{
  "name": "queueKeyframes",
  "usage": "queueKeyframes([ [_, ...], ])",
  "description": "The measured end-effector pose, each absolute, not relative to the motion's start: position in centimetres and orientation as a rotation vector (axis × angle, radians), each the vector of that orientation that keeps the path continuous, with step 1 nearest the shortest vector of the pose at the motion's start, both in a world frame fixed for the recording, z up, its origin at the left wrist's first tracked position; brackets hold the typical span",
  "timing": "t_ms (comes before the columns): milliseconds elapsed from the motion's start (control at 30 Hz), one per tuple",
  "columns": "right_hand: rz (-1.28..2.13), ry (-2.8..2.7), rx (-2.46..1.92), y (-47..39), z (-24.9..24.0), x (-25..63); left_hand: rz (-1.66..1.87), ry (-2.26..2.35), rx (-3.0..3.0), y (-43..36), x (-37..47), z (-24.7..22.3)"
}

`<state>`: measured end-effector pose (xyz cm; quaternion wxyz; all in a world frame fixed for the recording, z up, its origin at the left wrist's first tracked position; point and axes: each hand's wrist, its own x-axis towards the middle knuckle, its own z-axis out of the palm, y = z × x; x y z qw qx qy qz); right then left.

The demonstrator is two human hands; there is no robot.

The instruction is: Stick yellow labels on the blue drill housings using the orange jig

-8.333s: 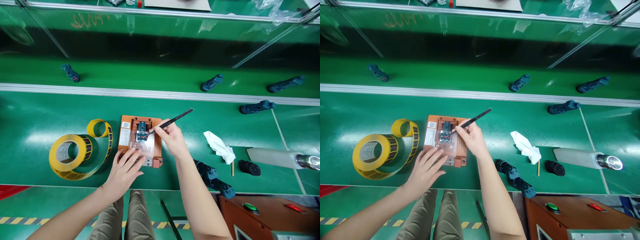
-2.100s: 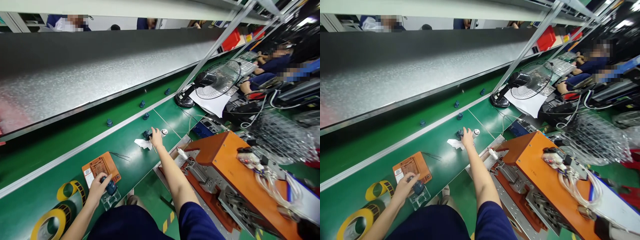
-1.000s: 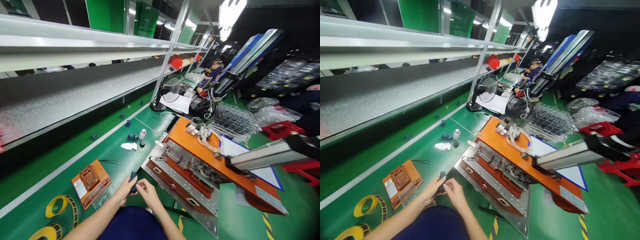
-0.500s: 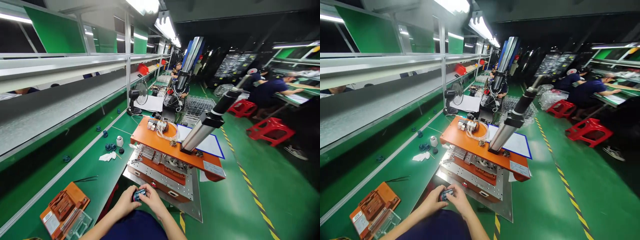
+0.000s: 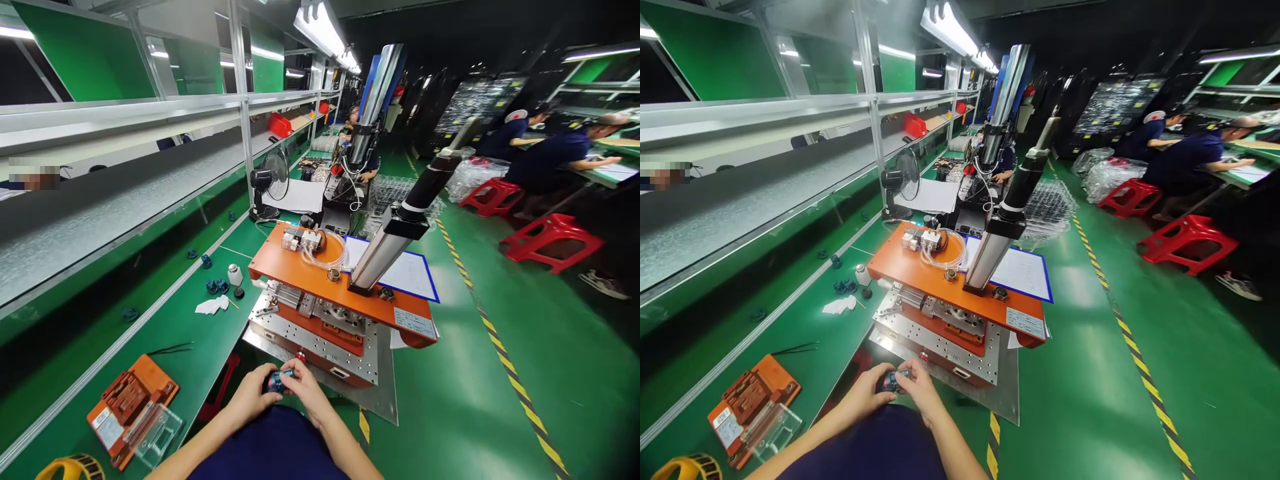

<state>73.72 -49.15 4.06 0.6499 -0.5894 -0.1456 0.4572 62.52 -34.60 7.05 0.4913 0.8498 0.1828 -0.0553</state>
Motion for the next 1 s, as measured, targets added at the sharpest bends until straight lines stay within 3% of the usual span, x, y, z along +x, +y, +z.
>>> queueKeyframes([
  [1000,0.968,-0.261,-1.390,-50.5,5.1,71.9,-0.142,0.438,2.031,-35.7,61.9,6.7],
])
